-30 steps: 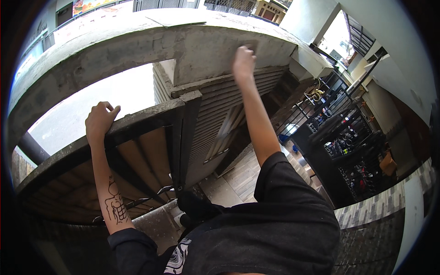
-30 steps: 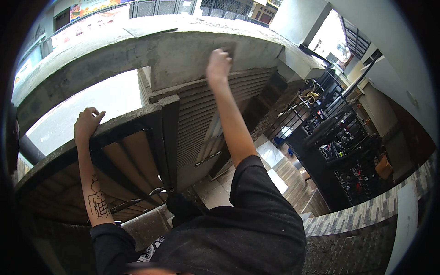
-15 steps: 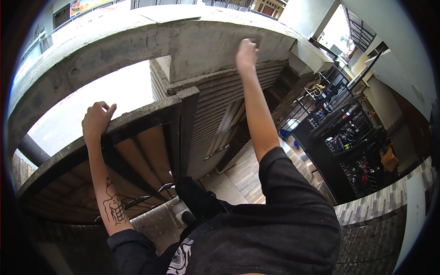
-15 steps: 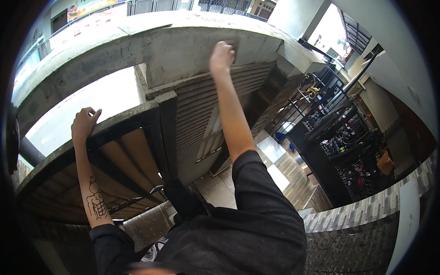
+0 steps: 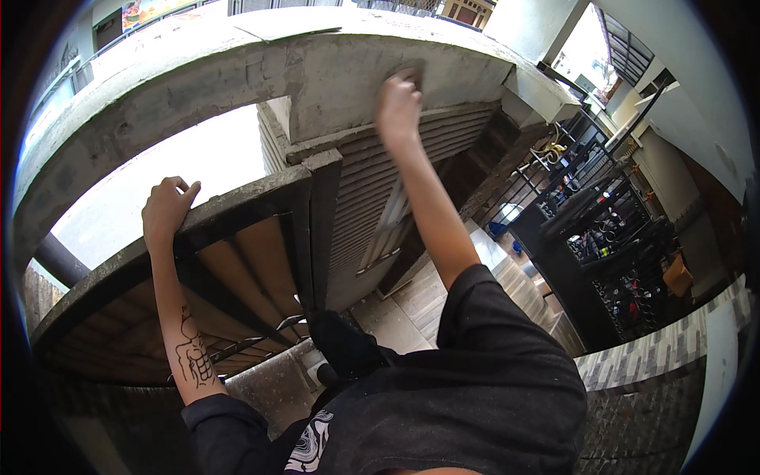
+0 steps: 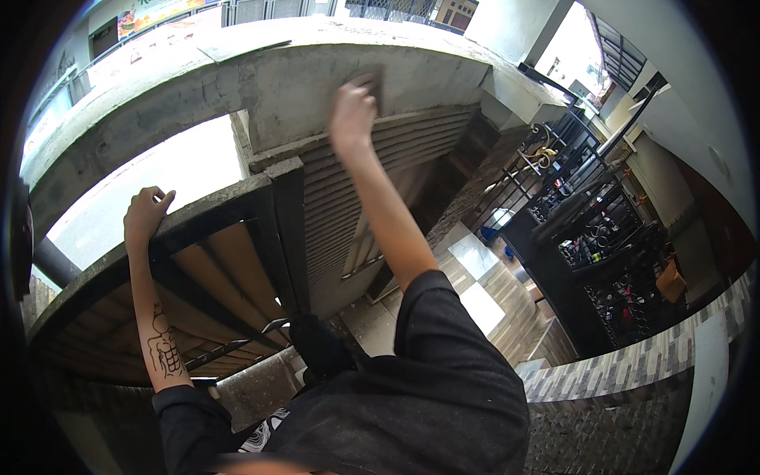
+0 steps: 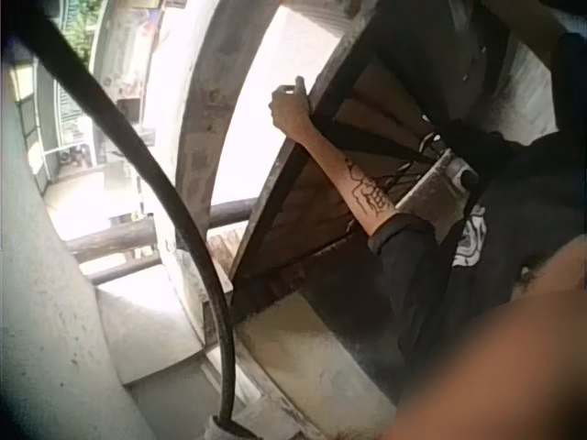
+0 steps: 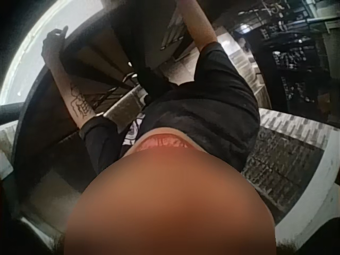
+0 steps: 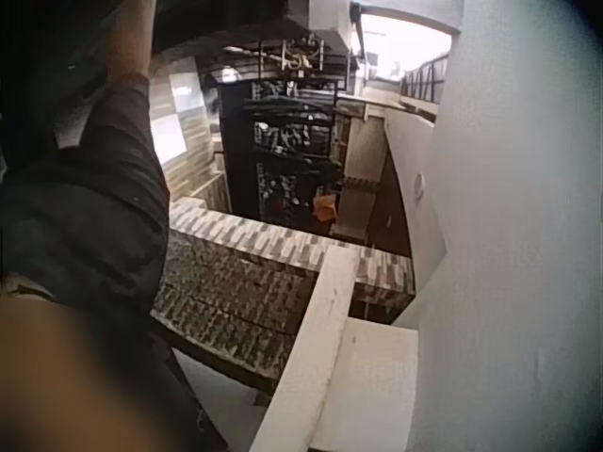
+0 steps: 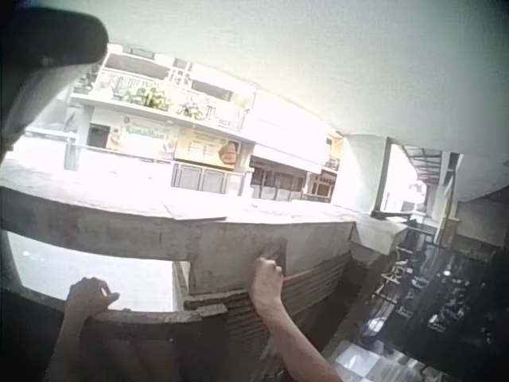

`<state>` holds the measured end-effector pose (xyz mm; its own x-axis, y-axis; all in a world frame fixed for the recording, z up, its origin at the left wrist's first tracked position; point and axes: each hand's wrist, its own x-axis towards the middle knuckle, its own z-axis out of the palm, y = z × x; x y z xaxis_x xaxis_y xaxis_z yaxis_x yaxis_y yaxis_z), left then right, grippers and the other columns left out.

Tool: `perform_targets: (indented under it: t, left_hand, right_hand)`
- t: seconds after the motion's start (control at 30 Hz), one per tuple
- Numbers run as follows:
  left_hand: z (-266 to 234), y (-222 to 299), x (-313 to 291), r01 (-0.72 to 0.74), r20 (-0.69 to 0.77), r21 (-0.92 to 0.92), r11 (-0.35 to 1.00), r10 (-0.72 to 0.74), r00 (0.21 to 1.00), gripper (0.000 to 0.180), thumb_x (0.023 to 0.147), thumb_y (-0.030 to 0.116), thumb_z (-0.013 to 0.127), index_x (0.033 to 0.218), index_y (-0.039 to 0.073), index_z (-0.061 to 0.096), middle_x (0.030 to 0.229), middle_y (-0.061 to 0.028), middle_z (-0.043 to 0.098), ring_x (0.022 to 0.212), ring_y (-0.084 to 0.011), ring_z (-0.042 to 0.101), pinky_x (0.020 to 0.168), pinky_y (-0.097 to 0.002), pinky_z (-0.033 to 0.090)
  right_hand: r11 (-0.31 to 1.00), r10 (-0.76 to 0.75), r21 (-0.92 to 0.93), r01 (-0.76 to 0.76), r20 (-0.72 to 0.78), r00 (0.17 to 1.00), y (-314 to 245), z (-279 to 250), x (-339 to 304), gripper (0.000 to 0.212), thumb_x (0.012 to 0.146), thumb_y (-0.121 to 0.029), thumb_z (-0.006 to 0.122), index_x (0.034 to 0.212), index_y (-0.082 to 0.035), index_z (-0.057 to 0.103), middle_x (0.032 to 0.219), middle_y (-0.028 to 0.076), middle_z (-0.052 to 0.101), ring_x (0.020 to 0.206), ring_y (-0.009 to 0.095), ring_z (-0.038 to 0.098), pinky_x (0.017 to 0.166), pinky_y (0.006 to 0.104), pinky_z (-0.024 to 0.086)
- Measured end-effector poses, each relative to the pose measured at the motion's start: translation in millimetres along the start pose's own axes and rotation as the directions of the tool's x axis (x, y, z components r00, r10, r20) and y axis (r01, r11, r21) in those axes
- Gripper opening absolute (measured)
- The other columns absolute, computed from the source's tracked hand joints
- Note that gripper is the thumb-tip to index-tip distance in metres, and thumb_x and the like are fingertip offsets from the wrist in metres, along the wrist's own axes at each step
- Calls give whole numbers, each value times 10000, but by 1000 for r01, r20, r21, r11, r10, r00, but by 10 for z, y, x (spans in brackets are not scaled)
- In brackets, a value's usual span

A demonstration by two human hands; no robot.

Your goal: The person is sanding and scraping a concrete ledge above a gate using sandpaper and a metal scraper.

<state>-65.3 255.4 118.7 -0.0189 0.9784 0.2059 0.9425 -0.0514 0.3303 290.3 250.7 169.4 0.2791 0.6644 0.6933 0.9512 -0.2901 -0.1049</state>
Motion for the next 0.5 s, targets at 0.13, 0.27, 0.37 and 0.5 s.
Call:
perform_targets:
  t: [0.13,0.27,0.37,0.5]
  left_hand:
    - [21,-31,34,-12,-22,-2,1000,12,1000,413,802,462,587,842,62,677,775,-120,682,796,-274,666,745,-405,505]
    - [-18,37,7,-19,11,-7,1000,19,1000,414,805,469,587,838,66,679,818,-124,685,808,-281,663,746,-404,504]
    - [7,-41,25,27,19,22,999,-28,999,415,806,470,586,826,65,677,828,-125,685,809,-280,663,745,-405,503]
    - [-7,41,40,-24,-23,-28,999,23,999,418,803,472,588,817,64,676,810,-125,683,810,-280,664,741,-411,502]
  right_hand:
    - [996,29,76,-37,106,994,92,-216,52,305,776,16,585,1024,188,544,897,335,617,862,421,648,756,435,544]
    - [980,124,154,-123,4,992,470,84,255,477,799,14,563,1189,234,400,888,344,613,844,436,645,753,446,543]
    - [998,-64,-39,55,-285,956,-71,187,-143,613,784,36,567,1285,231,273,888,348,610,833,449,643,741,443,547]
    - [986,147,66,-150,46,988,657,80,344,608,795,13,583,1267,246,278,916,329,616,846,399,654,717,392,560]
